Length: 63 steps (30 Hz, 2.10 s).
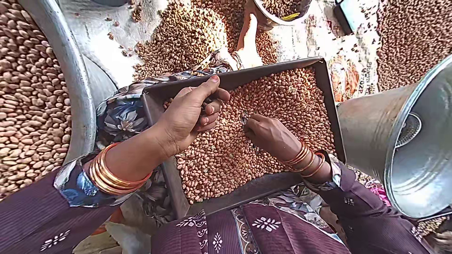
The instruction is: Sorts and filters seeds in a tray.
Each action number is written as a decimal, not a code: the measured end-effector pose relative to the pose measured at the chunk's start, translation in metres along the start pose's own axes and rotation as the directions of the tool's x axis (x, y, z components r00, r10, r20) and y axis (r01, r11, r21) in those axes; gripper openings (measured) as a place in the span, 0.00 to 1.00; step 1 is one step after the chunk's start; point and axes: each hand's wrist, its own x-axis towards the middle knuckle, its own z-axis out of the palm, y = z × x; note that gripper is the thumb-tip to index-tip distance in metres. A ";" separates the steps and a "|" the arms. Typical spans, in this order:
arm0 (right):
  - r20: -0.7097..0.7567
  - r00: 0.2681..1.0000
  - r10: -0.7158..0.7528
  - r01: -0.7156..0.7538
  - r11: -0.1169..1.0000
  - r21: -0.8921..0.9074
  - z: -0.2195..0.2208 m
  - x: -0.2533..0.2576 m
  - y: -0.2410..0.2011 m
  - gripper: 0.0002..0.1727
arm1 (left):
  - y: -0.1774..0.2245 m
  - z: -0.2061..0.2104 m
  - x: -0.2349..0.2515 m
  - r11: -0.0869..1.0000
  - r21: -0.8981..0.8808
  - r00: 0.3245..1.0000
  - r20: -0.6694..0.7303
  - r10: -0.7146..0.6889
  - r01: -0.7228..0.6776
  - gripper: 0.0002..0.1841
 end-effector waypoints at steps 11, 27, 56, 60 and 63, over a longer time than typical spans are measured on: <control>-0.148 0.984 -0.094 0.130 0.956 0.261 -0.018 0.023 0.006 0.05 | 0.005 -0.002 0.004 0.999 -0.001 0.996 -0.077 -0.041 0.041 0.19; -0.155 0.977 -0.148 0.136 0.987 -0.087 -0.012 0.038 -0.005 0.02 | 0.021 -0.012 0.014 0.548 0.802 0.946 0.066 0.318 -0.240 0.20; -0.097 0.993 -0.068 0.118 0.507 0.854 -0.056 0.042 0.035 0.03 | 0.019 -0.011 0.017 0.692 0.665 0.960 0.219 0.177 -0.279 0.14; -0.058 0.998 0.010 0.049 0.418 0.907 -0.061 0.026 0.025 0.12 | 0.025 -0.015 0.016 0.801 0.523 0.943 0.300 0.146 -0.291 0.21; -0.029 0.999 -0.043 0.051 0.727 0.684 -0.044 0.021 0.012 0.08 | 0.030 -0.024 0.013 0.347 0.881 0.945 0.275 0.177 -0.321 0.23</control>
